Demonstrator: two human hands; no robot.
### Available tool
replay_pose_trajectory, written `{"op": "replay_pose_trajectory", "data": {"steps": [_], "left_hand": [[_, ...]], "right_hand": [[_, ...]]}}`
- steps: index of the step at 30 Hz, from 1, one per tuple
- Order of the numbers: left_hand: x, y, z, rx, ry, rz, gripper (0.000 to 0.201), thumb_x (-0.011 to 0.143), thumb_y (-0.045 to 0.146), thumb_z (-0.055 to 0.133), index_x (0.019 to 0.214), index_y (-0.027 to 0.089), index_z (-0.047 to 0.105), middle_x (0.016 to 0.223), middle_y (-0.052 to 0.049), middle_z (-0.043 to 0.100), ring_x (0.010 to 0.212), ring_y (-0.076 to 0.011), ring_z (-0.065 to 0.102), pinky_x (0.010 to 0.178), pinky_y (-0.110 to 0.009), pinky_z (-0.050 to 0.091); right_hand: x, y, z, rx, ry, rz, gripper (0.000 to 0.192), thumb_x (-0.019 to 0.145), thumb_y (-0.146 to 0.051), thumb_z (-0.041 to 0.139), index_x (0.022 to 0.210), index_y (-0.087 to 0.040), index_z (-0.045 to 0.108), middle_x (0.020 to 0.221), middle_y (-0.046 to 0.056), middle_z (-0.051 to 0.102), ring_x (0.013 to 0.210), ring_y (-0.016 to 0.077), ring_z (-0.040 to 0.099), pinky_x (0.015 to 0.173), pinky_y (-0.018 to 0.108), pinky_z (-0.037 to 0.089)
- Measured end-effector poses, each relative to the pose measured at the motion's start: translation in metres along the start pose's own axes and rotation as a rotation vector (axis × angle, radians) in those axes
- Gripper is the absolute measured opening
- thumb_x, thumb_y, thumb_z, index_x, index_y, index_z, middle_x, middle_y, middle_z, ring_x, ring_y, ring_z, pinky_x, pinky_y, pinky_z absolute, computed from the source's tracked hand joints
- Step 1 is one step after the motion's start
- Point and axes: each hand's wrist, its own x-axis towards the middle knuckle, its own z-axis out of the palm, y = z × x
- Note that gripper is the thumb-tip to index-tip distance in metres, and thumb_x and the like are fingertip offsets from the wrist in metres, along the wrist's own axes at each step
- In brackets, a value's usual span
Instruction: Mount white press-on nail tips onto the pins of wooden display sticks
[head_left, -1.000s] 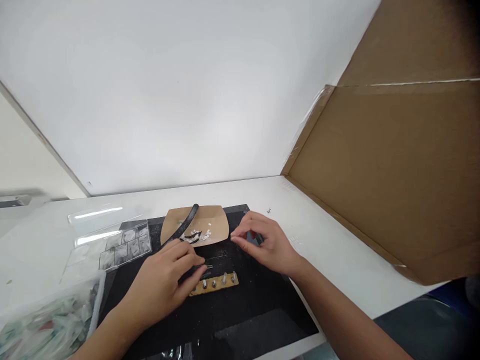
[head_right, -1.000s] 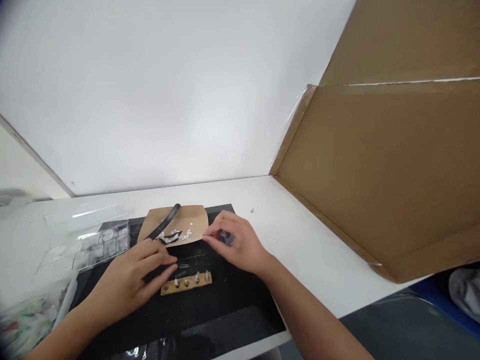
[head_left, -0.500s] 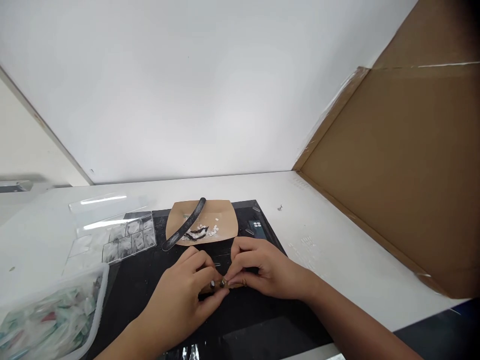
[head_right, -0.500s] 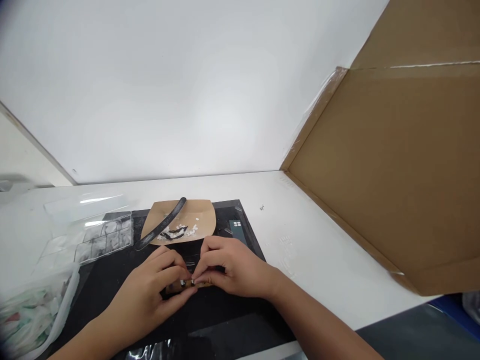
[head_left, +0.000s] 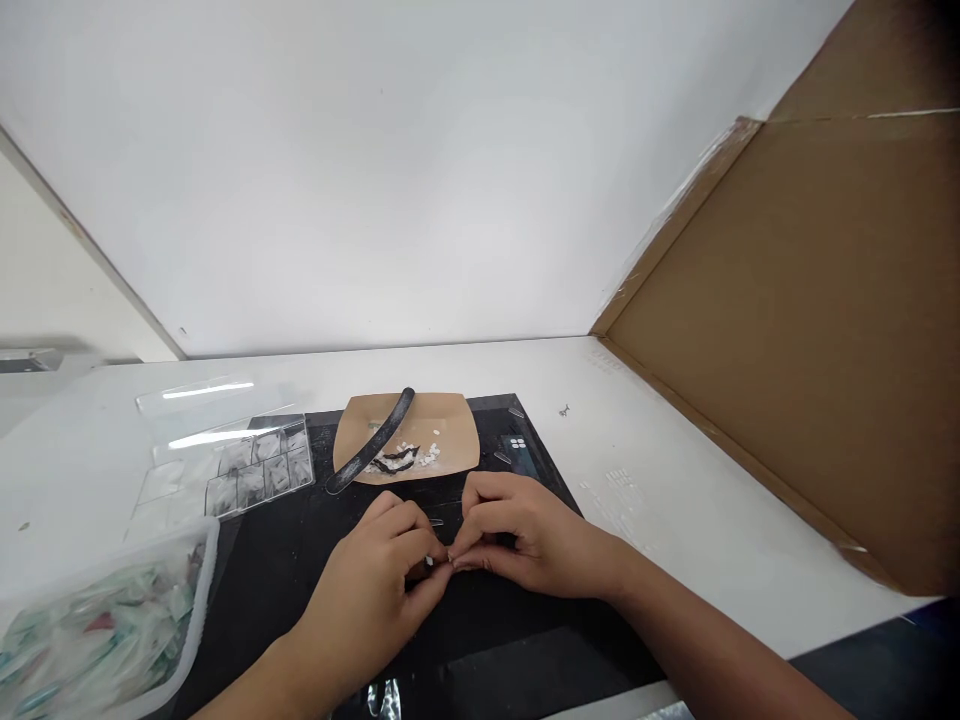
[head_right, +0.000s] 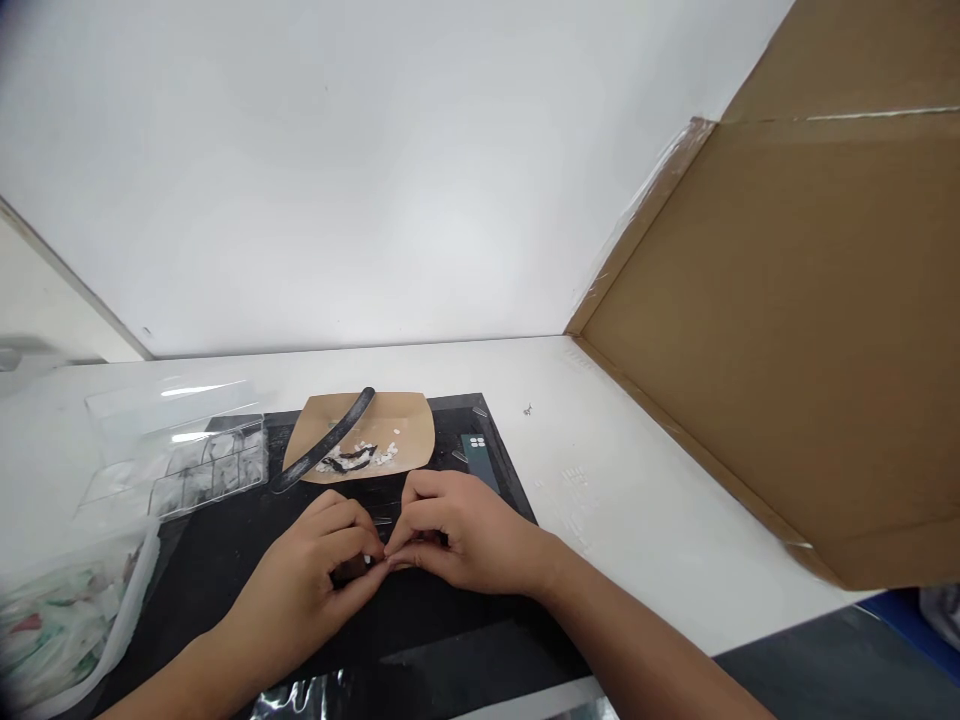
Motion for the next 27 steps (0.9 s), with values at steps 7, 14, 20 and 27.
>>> {"op": "replay_pose_trajectory", "data": {"steps": [7,14,20,27], "left_hand": [[-0.0004,0.0023,-0.0003,0.01,-0.014,-0.018,0.011,0.097,0.018,0.07,0.088,0.022,0.071,0.091,-0.003,0.068,0.092,-0.0217,0.058,0.075,-0.034,0.053],[-0.0009,0.0041,-0.0008,0.025,-0.008,-0.012,0.011,0.097,0.016,0.07,0.088,0.022,0.07,0.093,-0.003,0.069,0.092,-0.0224,0.057,0.077,-0.036,0.053],[-0.0001,0.004,-0.0009,0.021,-0.02,-0.029,0.011,0.096,0.015,0.07,0.087,0.021,0.07,0.091,-0.004,0.069,0.093,-0.0229,0.057,0.077,-0.035,0.053],[-0.0002,0.0052,-0.0009,0.021,-0.034,-0.047,0.009,0.096,0.016,0.071,0.089,0.021,0.072,0.091,-0.004,0.069,0.093,-0.0231,0.056,0.076,-0.035,0.053]], "right_hand": [[0.0005,-0.0003,0.0006,-0.045,0.008,-0.013,0.004,0.097,-0.023,0.079,0.099,-0.021,0.082,0.089,0.001,0.061,0.08,0.0131,0.059,0.071,0.026,0.046],[0.0009,-0.0016,0.0002,-0.071,-0.002,-0.008,0.006,0.099,-0.024,0.076,0.098,-0.022,0.082,0.089,0.001,0.061,0.08,0.0131,0.057,0.072,0.028,0.044],[0.0015,-0.0043,-0.0016,-0.093,-0.023,-0.001,0.007,0.1,-0.025,0.076,0.098,-0.022,0.082,0.089,0.001,0.06,0.079,0.013,0.057,0.072,0.028,0.044],[0.0027,-0.0094,-0.0051,-0.069,-0.043,0.065,0.005,0.097,-0.022,0.078,0.098,-0.022,0.082,0.089,0.001,0.057,0.081,0.0136,0.057,0.071,0.027,0.044]]}}
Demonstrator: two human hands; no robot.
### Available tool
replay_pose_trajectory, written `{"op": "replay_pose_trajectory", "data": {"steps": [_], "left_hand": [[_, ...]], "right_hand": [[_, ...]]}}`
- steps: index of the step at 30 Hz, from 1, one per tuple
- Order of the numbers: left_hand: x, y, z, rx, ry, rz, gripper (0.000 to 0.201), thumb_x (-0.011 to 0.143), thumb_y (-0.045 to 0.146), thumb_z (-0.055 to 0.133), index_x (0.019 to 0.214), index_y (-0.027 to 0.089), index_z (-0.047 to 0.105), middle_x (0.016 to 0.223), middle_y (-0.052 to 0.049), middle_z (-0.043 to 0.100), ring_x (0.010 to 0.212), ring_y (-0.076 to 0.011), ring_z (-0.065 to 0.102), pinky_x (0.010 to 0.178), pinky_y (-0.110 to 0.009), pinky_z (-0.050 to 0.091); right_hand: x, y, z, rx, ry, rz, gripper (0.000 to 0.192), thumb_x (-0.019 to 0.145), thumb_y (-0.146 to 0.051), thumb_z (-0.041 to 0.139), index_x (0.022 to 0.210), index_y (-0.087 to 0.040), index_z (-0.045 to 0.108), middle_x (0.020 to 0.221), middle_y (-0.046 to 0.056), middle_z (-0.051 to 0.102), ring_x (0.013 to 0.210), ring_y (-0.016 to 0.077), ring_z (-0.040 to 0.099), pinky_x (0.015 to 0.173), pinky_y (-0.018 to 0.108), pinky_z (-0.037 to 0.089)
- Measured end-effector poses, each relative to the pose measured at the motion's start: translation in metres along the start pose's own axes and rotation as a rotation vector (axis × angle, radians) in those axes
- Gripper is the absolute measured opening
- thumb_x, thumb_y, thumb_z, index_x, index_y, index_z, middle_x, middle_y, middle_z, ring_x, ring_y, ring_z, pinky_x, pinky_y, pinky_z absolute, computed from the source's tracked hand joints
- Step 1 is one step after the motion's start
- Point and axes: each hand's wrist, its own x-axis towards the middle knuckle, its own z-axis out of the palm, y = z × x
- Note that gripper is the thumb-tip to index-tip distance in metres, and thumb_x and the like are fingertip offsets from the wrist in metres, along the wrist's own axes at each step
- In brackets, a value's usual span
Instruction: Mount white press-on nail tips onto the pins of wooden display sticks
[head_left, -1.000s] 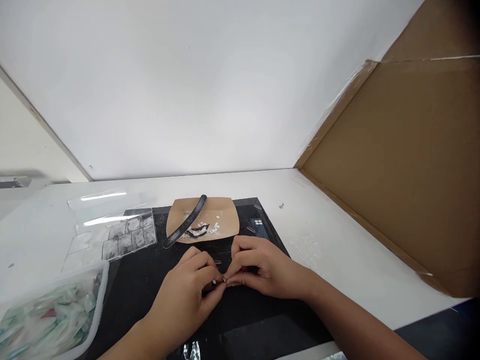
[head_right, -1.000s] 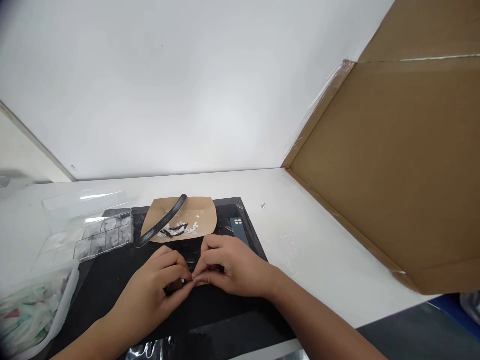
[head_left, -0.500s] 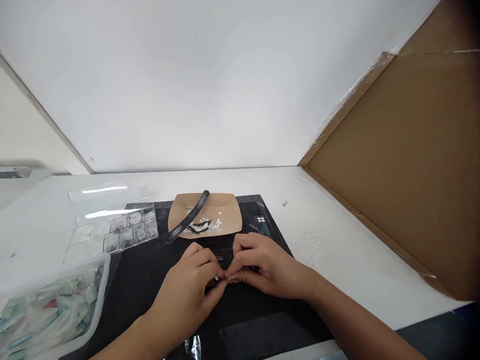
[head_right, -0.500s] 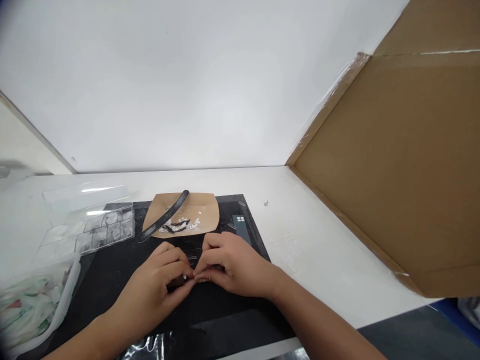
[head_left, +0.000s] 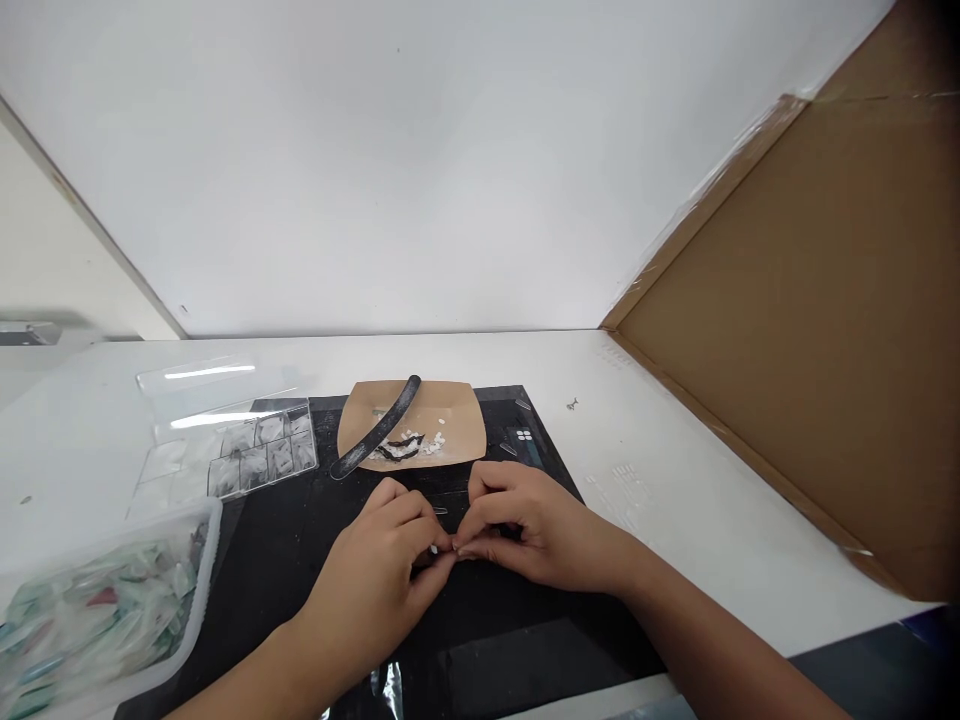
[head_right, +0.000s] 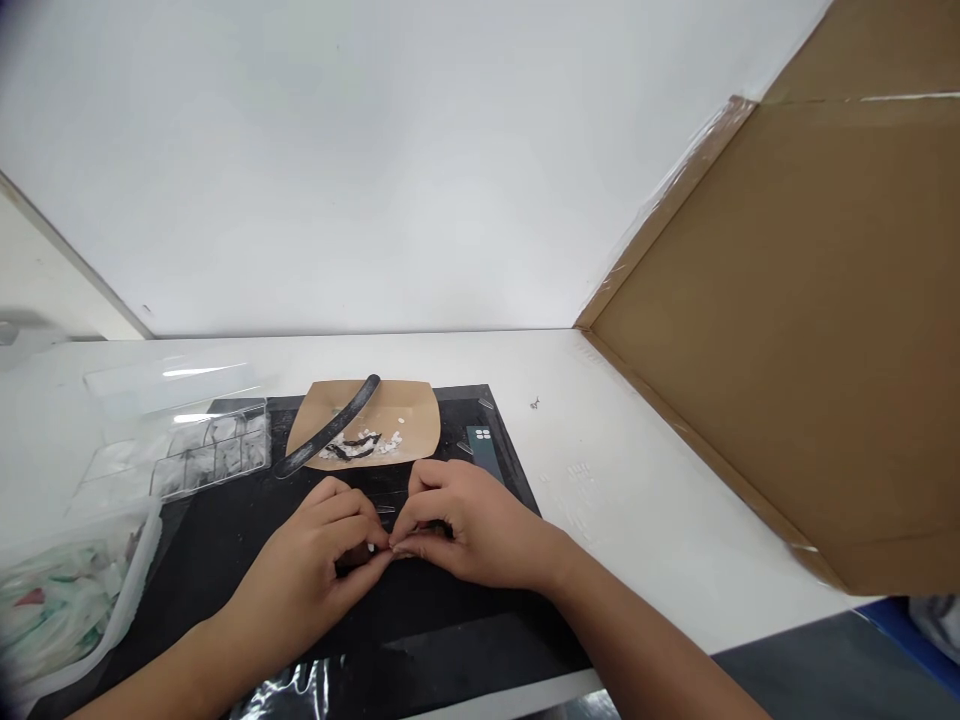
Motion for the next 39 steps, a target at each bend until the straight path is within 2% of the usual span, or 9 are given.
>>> {"op": "replay_pose_trajectory", "data": {"steps": [7,21,39], "left_hand": [[0.0006,0.0006,-0.0003,-0.011,-0.007,-0.02,0.01,0.096,0.017,0.072,0.088,0.022,0.073,0.089,-0.003,0.069,0.092,-0.0224,0.056,0.076,-0.035,0.052],[0.0002,0.0009,0.0006,-0.04,0.0,-0.053,0.009,0.095,0.018,0.075,0.088,0.023,0.076,0.09,-0.003,0.071,0.093,-0.0222,0.056,0.077,-0.033,0.053],[-0.0006,0.0005,0.0012,-0.032,0.008,-0.059,0.009,0.094,0.017,0.076,0.087,0.023,0.075,0.09,-0.003,0.071,0.093,-0.0223,0.057,0.077,-0.034,0.052]], "right_hand": [[-0.0001,-0.0012,-0.0027,0.036,-0.03,0.029,0.005,0.096,-0.019,0.078,0.099,-0.021,0.081,0.088,0.0,0.055,0.077,0.0117,0.057,0.068,0.025,0.044],[0.0003,0.0047,0.0004,-0.051,0.025,-0.069,0.009,0.102,-0.027,0.072,0.101,-0.022,0.079,0.087,0.001,0.059,0.078,0.0139,0.056,0.07,0.028,0.043],[0.0013,-0.0008,-0.001,-0.101,-0.036,-0.08,0.007,0.102,-0.024,0.072,0.1,-0.022,0.078,0.086,0.0,0.06,0.078,0.0139,0.058,0.076,0.031,0.042]]}}
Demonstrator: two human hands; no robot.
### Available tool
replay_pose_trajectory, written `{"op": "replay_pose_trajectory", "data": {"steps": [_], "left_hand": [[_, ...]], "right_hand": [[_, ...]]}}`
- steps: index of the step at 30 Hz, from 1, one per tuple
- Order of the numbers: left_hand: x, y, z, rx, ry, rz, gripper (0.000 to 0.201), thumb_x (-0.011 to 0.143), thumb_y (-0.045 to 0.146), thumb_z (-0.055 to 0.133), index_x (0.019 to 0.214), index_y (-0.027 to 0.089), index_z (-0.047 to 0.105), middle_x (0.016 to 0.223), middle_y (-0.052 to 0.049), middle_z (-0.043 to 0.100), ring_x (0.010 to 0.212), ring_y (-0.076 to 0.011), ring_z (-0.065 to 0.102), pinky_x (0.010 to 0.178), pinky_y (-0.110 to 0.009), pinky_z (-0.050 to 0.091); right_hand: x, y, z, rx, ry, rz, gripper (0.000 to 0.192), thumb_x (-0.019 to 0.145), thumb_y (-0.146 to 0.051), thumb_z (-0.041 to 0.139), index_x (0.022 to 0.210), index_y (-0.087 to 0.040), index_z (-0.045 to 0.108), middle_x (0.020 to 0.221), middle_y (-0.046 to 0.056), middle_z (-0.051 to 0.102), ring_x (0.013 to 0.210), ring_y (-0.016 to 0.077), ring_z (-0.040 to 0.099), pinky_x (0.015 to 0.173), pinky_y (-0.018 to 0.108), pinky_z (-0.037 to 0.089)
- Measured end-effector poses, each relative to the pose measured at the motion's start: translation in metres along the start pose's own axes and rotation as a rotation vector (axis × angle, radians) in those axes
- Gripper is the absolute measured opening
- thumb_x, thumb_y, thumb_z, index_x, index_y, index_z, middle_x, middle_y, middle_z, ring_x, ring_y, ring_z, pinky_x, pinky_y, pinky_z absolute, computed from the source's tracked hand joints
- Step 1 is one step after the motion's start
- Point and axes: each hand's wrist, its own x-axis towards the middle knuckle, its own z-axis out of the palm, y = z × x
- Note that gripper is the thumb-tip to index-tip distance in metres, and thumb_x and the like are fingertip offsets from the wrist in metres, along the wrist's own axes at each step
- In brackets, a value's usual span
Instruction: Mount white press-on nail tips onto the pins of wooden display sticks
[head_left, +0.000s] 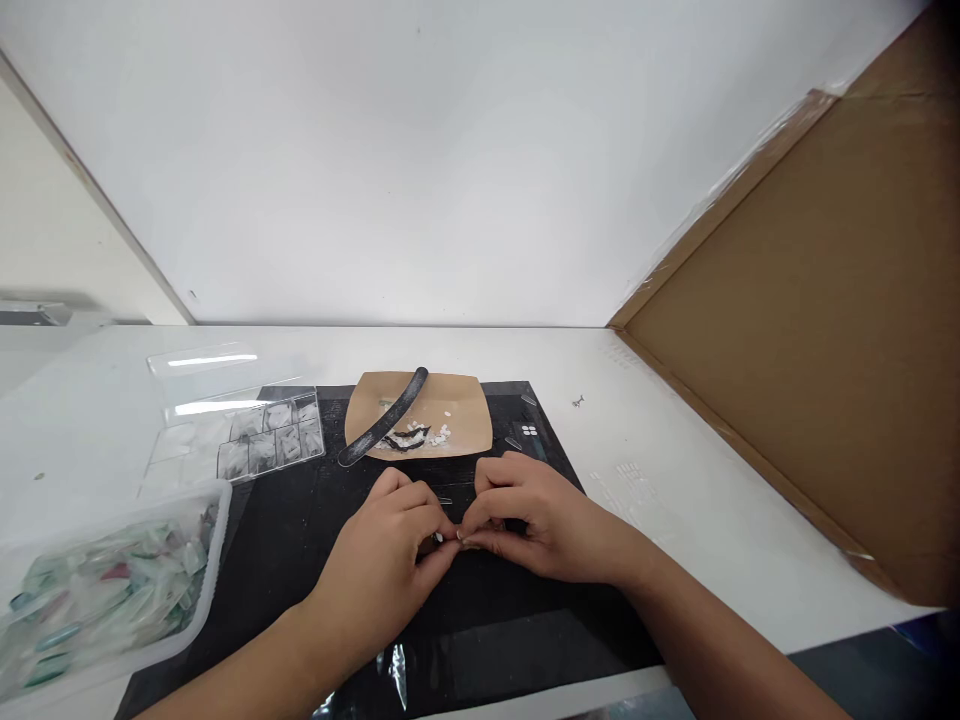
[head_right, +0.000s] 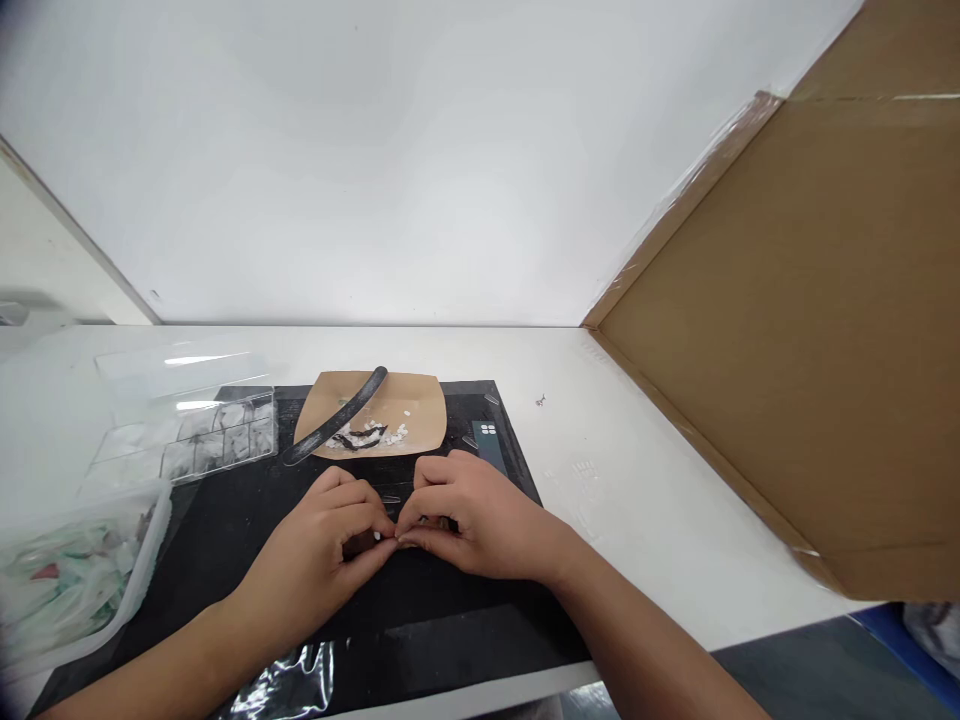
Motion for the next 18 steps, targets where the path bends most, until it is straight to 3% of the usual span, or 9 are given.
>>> {"op": "replay_pose_trajectory", "data": {"steps": [18], "left_hand": [[0.0002,0.0016,-0.0004,-0.004,-0.022,-0.036,0.011,0.095,0.016,0.074,0.087,0.023,0.075,0.09,-0.001,0.071,0.092,-0.0229,0.055,0.08,-0.036,0.049]], "right_hand": [[-0.0002,0.0007,-0.0051,0.028,-0.042,0.023,0.007,0.095,-0.022,0.08,0.101,-0.025,0.082,0.089,-0.001,0.059,0.083,0.0141,0.058,0.083,0.033,0.041]]}}
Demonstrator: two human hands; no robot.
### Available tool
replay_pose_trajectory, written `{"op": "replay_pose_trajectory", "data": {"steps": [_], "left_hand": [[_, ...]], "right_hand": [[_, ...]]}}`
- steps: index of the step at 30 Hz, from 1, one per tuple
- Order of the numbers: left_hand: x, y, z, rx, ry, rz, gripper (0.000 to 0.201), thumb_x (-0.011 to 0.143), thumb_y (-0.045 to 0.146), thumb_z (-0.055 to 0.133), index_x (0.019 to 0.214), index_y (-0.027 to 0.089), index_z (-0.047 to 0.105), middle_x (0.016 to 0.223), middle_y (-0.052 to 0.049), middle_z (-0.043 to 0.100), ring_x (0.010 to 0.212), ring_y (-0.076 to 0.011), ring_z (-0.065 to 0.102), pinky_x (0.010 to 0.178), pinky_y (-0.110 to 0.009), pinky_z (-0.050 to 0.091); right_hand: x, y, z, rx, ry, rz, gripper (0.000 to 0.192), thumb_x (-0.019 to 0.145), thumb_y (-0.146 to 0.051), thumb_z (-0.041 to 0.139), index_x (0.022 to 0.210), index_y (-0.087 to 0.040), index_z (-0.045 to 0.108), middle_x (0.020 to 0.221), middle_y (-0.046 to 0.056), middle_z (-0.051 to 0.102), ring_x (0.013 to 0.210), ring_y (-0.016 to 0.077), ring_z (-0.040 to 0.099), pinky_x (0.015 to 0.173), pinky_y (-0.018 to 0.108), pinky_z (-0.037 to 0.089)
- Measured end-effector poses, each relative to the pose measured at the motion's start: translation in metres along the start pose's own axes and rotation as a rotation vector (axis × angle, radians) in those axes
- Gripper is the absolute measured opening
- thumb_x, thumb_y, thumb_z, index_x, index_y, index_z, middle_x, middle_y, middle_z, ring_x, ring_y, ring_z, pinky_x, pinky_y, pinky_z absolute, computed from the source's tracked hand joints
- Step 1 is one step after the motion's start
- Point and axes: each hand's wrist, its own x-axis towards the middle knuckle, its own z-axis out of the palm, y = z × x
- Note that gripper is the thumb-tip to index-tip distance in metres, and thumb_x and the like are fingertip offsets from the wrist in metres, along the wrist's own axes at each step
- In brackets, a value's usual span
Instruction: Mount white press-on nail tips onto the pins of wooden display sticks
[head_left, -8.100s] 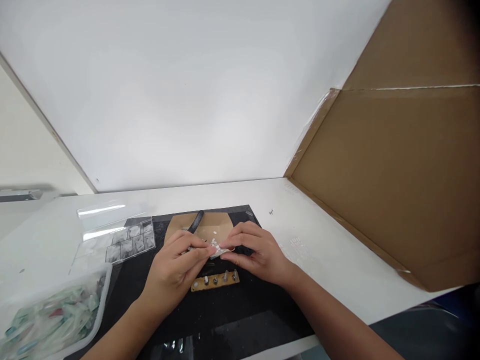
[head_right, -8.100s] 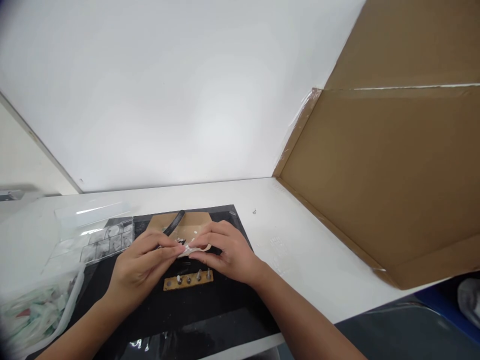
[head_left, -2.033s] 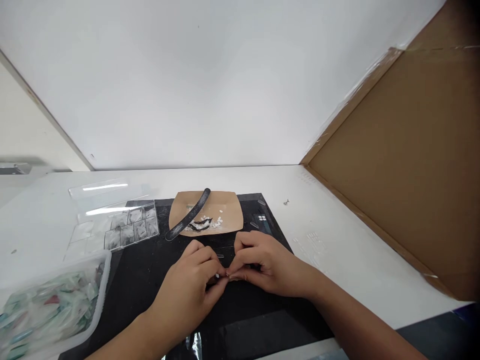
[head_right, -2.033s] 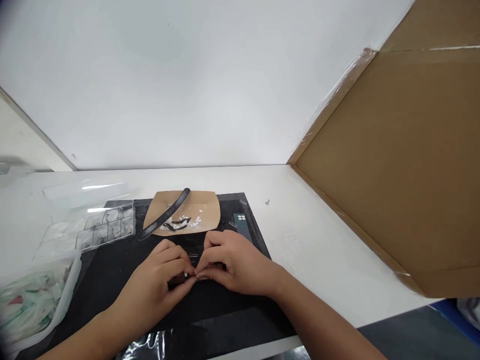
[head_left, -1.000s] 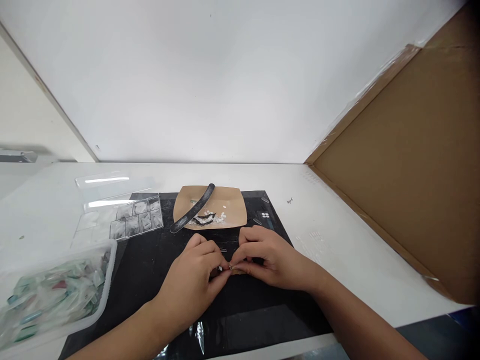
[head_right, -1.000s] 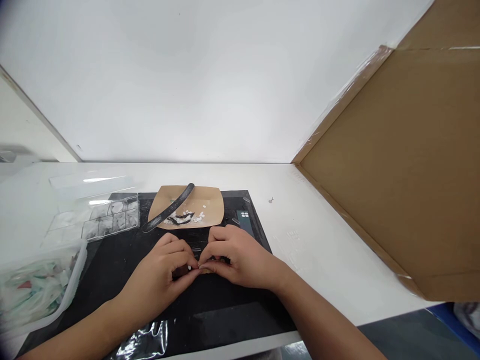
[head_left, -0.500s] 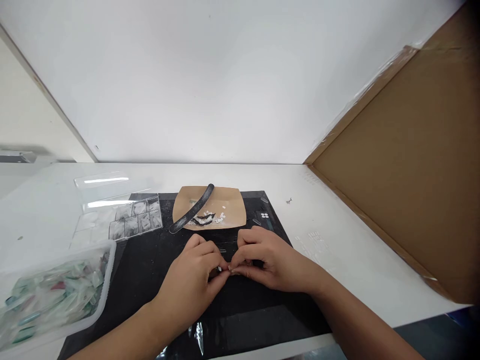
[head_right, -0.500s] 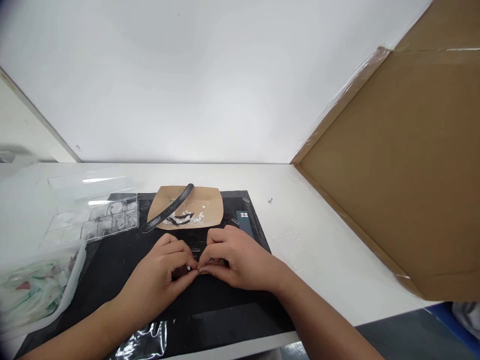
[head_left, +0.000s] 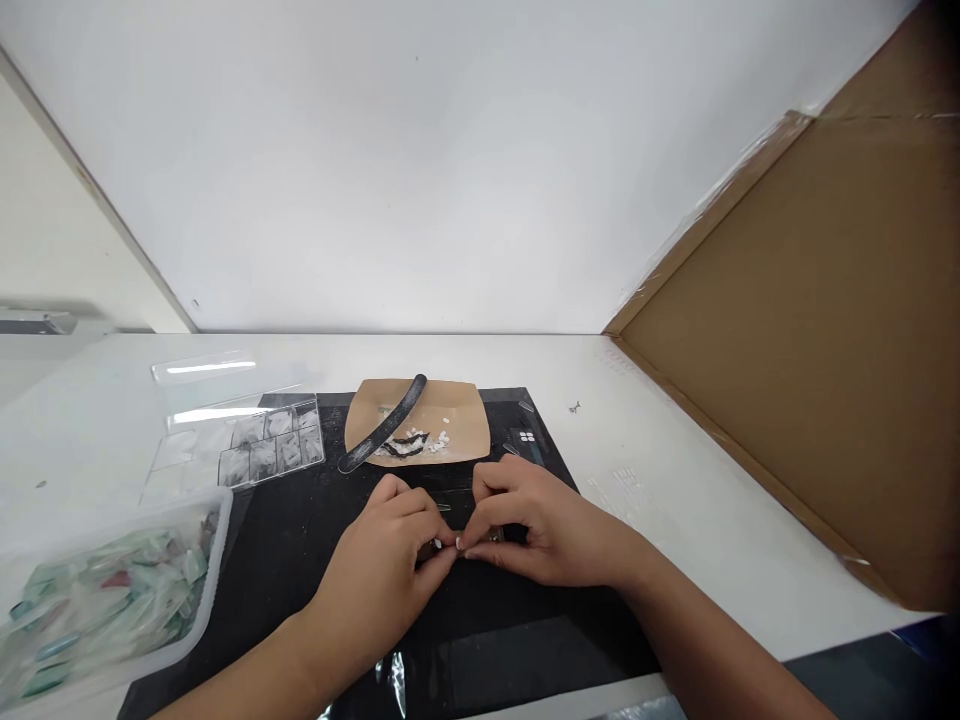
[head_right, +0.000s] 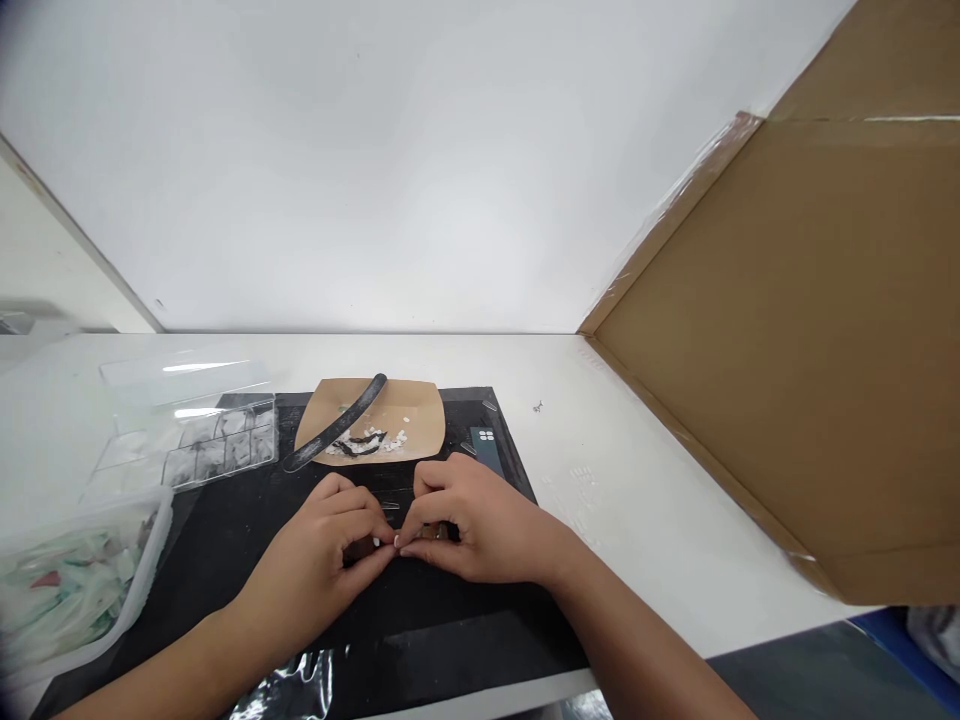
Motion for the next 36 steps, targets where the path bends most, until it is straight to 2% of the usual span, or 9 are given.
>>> {"op": "replay_pose_trajectory", "data": {"steps": [22,36], "left_hand": [[-0.0001,-0.0003,0.0018,-0.009,0.001,-0.023,0.009,0.092,0.014,0.076,0.086,0.022,0.074,0.09,-0.001,0.072,0.095,-0.0236,0.055,0.083,-0.037,0.05],[0.0003,0.001,0.0017,-0.003,0.0,-0.038,0.012,0.09,0.012,0.076,0.085,0.022,0.074,0.09,-0.002,0.071,0.095,-0.0237,0.054,0.083,-0.037,0.049]], "right_hand": [[-0.0002,0.0012,0.005,-0.003,0.017,0.03,0.004,0.097,-0.025,0.079,0.101,-0.025,0.08,0.091,-0.001,0.058,0.086,0.0139,0.057,0.082,0.033,0.038],[-0.0001,-0.0055,0.0085,-0.142,0.041,-0.005,0.004,0.096,-0.02,0.075,0.098,-0.024,0.076,0.089,-0.002,0.058,0.081,0.0134,0.056,0.078,0.033,0.035]]}}
